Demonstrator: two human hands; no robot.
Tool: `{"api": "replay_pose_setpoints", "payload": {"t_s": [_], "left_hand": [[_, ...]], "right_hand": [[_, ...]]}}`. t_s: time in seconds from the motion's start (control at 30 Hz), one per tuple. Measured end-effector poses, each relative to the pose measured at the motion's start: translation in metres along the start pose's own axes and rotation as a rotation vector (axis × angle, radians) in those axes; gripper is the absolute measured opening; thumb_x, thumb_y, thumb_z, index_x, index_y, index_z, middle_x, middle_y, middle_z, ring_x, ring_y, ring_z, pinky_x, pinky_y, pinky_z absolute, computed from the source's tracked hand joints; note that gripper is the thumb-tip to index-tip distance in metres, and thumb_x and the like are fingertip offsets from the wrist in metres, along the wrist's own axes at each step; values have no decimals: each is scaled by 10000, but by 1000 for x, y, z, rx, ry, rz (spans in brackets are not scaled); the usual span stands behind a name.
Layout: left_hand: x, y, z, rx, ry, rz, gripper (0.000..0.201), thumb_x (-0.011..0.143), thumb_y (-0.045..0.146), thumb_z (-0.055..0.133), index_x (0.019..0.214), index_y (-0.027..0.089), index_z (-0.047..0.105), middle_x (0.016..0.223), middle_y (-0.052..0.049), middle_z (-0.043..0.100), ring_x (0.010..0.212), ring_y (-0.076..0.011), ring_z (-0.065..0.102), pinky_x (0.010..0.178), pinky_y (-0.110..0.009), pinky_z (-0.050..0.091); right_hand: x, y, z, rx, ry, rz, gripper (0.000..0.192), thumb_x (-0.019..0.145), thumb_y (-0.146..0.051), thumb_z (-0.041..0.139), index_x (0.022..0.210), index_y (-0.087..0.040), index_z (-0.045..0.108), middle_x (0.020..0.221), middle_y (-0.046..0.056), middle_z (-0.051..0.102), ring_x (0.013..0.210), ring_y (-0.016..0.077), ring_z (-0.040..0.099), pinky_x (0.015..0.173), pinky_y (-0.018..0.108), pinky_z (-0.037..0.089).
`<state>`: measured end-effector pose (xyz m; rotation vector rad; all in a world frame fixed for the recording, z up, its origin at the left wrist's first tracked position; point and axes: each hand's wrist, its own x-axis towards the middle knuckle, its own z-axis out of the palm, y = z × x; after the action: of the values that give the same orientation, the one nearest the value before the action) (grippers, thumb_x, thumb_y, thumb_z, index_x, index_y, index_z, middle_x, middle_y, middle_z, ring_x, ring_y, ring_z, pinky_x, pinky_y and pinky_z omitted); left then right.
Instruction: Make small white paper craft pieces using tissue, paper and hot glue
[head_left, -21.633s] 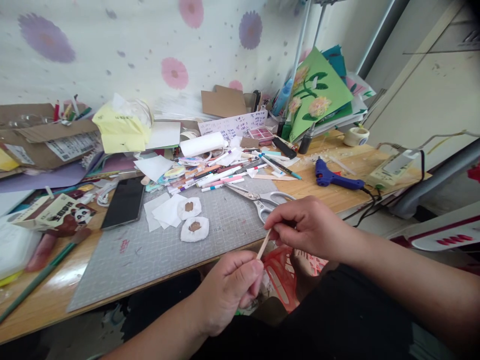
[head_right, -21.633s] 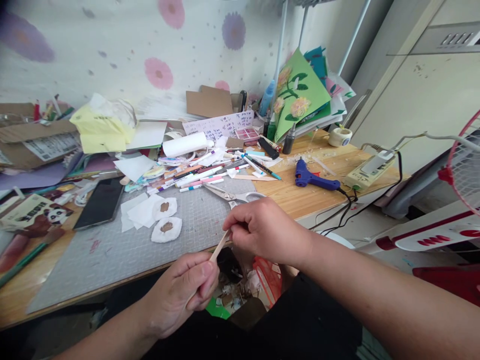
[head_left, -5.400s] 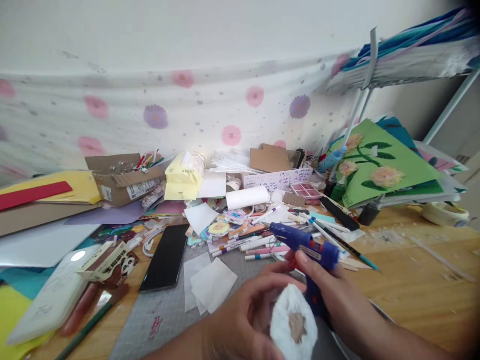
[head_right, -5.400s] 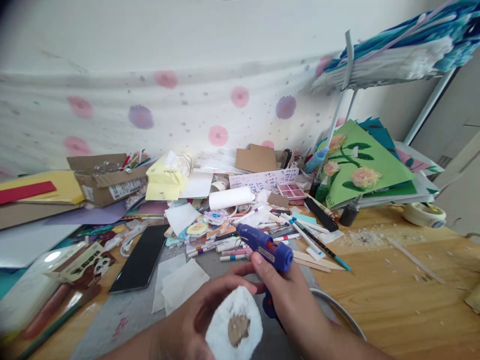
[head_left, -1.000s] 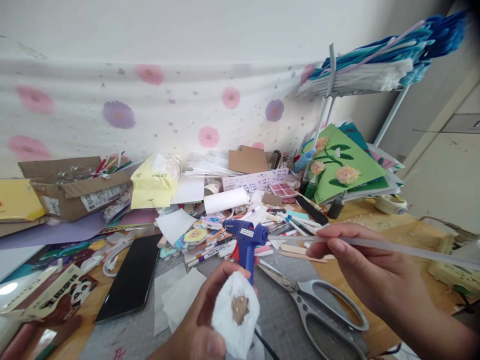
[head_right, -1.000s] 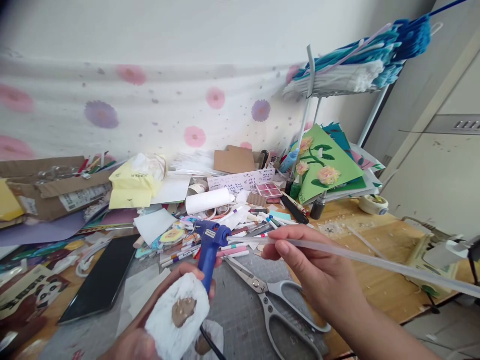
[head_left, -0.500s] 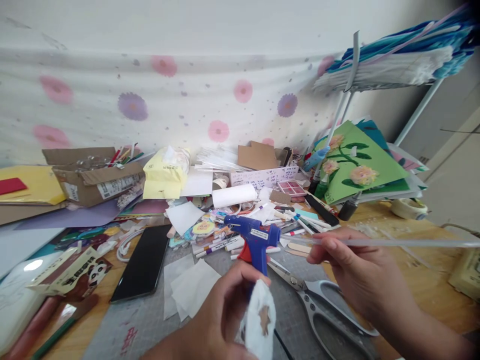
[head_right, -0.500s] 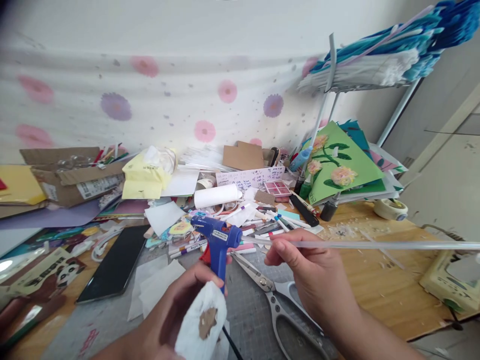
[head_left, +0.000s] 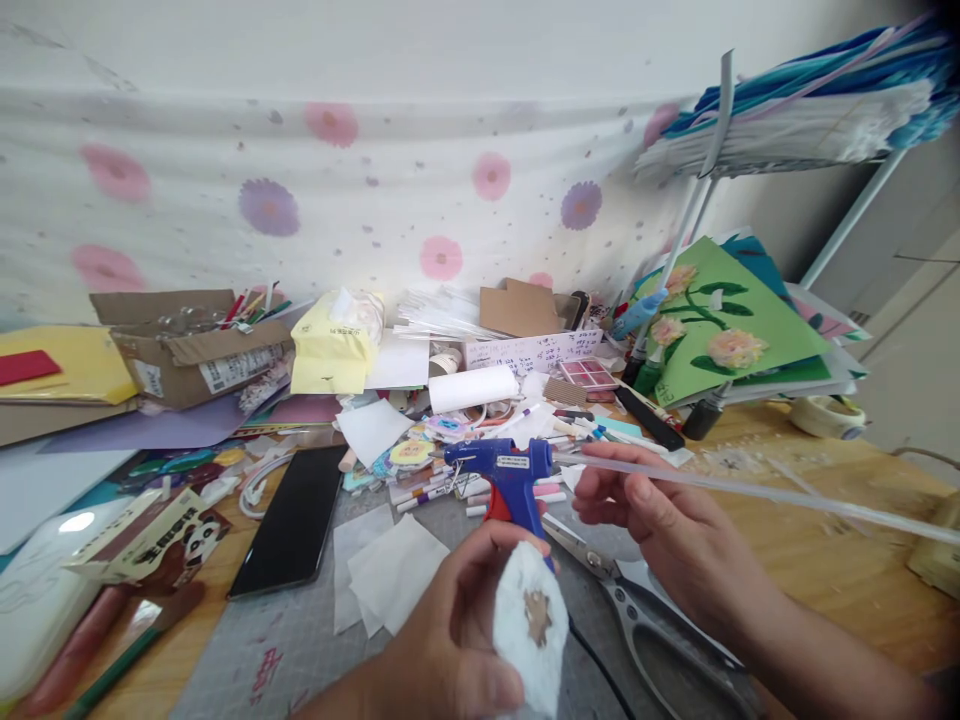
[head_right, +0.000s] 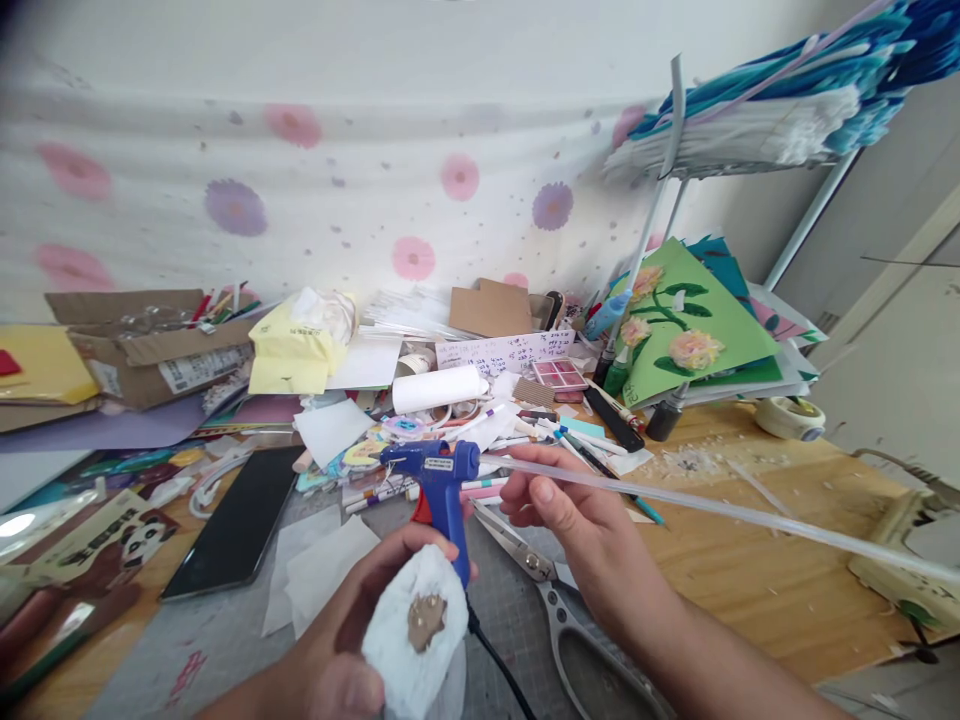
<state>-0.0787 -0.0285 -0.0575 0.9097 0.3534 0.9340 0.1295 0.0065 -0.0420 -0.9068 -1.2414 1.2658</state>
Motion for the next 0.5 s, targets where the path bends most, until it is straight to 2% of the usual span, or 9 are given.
{"api": "replay_pose_setpoints", "payload": {"t_s": [0.13, 0.27, 0.37, 0.5], "left_hand": [[-1, -2, -1, -39, -23, -73, 614, 482, 305, 844, 1036, 216, 596, 919, -43, 585, 726, -132, 508, 638, -232, 362], [1, -5, 0, -54, -74, -105, 613, 436, 282, 866, 994, 202, 628, 819, -22, 594, 700, -127, 509, 657, -236, 371], [3, -5, 0, -55, -96, -147, 635, 395, 261, 881, 985, 196, 656, 831, -21, 607, 693, -125, 509, 664, -232, 379], [4, 1, -5, -54, -116, -201, 728, 346, 194, 892, 1036, 221, 663, 872, -24, 632, 743, -150, 544, 713, -250, 403]], "right_hand": [[2, -1, 12, -7, -200, 222, 318, 836, -430, 568, 1062, -233, 671, 1033, 81, 681, 962, 218, 599, 849, 382, 447], [0, 3, 28, 153, -316, 350, 326, 836, -428, 563, 992, -172, 689, 946, 85, 694, 854, 204, 613, 824, 374, 440], [-5, 6, 34, 197, -273, 388, 262, 769, -385, 661, 921, -173, 689, 854, 42, 688, 779, 165, 603, 756, 301, 447], [-6, -3, 30, 184, -74, 383, 271, 706, -397, 710, 862, -179, 669, 794, 24, 675, 685, 154, 601, 640, 271, 467]]}}
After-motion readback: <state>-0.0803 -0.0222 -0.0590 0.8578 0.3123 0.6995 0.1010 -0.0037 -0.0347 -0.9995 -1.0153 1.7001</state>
